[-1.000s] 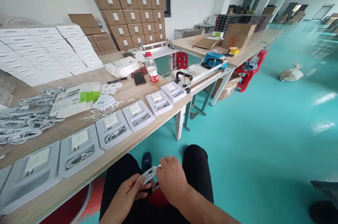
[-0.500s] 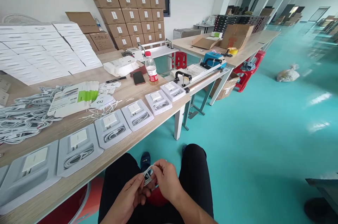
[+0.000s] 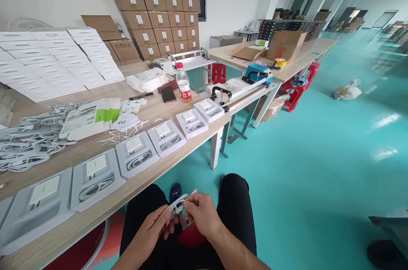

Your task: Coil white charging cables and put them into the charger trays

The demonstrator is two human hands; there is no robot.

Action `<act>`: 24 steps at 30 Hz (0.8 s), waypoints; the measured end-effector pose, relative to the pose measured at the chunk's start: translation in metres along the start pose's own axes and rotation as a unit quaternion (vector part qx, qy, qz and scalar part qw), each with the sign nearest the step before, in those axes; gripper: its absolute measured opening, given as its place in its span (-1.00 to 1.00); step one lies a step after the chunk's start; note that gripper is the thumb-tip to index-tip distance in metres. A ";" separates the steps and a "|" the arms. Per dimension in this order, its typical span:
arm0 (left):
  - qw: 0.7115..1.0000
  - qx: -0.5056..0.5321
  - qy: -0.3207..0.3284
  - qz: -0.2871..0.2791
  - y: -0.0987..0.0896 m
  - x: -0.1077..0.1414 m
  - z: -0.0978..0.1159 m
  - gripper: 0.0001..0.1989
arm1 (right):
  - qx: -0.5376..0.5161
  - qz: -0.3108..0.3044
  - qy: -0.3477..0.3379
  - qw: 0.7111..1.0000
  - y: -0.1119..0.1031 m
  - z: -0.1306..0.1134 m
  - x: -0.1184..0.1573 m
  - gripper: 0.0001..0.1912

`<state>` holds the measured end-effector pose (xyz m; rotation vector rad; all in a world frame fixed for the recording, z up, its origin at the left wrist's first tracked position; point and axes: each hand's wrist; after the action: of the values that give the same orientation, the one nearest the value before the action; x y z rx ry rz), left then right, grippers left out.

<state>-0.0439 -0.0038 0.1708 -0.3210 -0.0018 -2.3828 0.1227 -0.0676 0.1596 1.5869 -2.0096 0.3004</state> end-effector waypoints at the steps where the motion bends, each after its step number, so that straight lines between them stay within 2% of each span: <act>1: 1.000 -0.013 0.001 -0.003 0.000 0.001 0.001 -0.51 | 0.024 0.012 -0.010 1.000 0.000 0.000 0.000 -0.75; 4: 0.993 -0.113 0.033 -0.010 -0.003 0.005 0.006 -0.55 | 0.161 0.110 -0.107 0.975 -0.004 -0.003 0.004 -0.90; 6: 0.975 -0.204 0.078 -0.026 -0.006 0.008 0.009 -0.59 | 0.236 0.148 -0.195 0.941 -0.013 -0.009 0.007 -0.75; 7: 0.964 -0.242 0.102 -0.041 -0.008 0.009 0.011 -0.62 | 0.261 0.135 -0.229 0.928 -0.018 -0.012 0.009 -0.66; 9: 0.941 -0.295 0.146 -0.075 -0.013 0.010 0.015 -0.69 | 0.303 0.072 -0.258 0.914 -0.027 -0.020 0.011 -0.59; 11: 0.925 -0.323 0.177 -0.091 -0.016 0.010 0.016 -0.75 | 0.343 0.014 -0.234 0.910 -0.033 -0.026 0.011 -0.62; 13: 0.923 -0.328 0.187 -0.081 -0.016 0.009 0.015 -0.81 | 0.354 -0.018 -0.188 0.916 -0.033 -0.028 0.009 -0.68; 16: 0.956 -0.258 0.139 -0.028 -0.012 0.010 0.012 -0.84 | 0.313 -0.029 -0.154 0.937 -0.028 -0.024 0.006 -0.80; 18: 0.982 -0.169 0.083 0.003 -0.006 0.010 0.011 -0.75 | 0.283 -0.020 -0.158 0.946 -0.023 -0.020 0.005 -0.80; 21: 0.998 -0.050 -0.003 -0.035 0.001 0.009 0.009 -0.65 | 0.289 -0.005 -0.184 0.939 -0.020 -0.015 0.006 -0.79; 24: 0.995 -0.044 -0.058 -0.075 0.002 0.006 0.005 -0.57 | 0.343 0.011 -0.218 0.914 -0.020 -0.010 0.004 -0.78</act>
<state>-0.0458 -0.0094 0.1770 -0.5178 0.0265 -2.5131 0.1438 -0.0718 0.1672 2.2088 -2.4182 0.7903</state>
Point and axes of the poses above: each hand's wrist, its own x-axis away from the middle knuckle, its own y-axis out of the palm, z = x × y, and after that the axes turned 10 degrees about y, right-handed
